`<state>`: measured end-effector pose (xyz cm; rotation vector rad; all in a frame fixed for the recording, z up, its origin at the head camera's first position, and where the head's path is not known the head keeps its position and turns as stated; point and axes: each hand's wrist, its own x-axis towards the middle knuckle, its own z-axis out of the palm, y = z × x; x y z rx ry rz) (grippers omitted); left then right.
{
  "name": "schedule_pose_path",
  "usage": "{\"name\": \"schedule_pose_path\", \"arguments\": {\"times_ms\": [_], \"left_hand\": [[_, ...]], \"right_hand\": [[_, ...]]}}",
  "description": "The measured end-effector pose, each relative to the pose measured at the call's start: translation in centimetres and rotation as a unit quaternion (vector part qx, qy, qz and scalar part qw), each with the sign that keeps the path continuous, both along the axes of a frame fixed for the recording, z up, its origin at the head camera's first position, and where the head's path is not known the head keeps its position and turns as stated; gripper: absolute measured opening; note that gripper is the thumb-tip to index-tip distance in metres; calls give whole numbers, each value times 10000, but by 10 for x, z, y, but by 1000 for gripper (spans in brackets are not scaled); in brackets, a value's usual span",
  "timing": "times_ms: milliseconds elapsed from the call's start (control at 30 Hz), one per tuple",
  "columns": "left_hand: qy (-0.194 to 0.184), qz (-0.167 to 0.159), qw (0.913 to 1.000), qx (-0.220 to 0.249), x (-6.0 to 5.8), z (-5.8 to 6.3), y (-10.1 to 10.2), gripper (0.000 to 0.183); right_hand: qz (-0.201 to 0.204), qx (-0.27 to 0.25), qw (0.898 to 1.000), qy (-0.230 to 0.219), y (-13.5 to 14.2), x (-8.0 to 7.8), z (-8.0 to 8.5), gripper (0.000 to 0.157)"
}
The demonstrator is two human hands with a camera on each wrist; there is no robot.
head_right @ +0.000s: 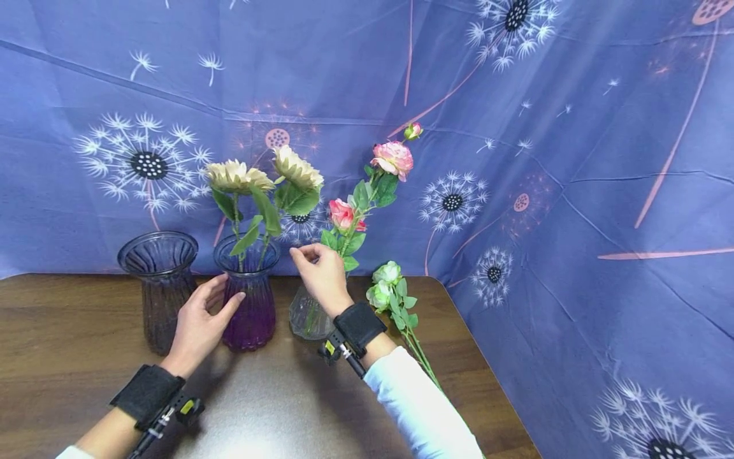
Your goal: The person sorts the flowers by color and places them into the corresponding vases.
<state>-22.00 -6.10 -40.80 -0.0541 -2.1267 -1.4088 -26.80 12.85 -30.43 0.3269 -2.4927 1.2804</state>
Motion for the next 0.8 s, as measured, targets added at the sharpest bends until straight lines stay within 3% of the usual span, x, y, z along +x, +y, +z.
{"name": "schedule_pose_path", "arguments": {"times_ms": [300, 500, 800], "left_hand": [[-112, 29, 9999, -63, 4, -1, -3, 46], [-54, 112, 9998, -157, 8, -1, -7, 43], [137, 244, 9992, -286, 25, 3, -21, 39]], "right_hand": [[-302, -288, 9986, -321, 51, 11, -10, 28], [-586, -16, 9973, -448, 81, 14, -12, 29], [-986, 193, 9928, -653, 108, 20, -17, 29]]}}
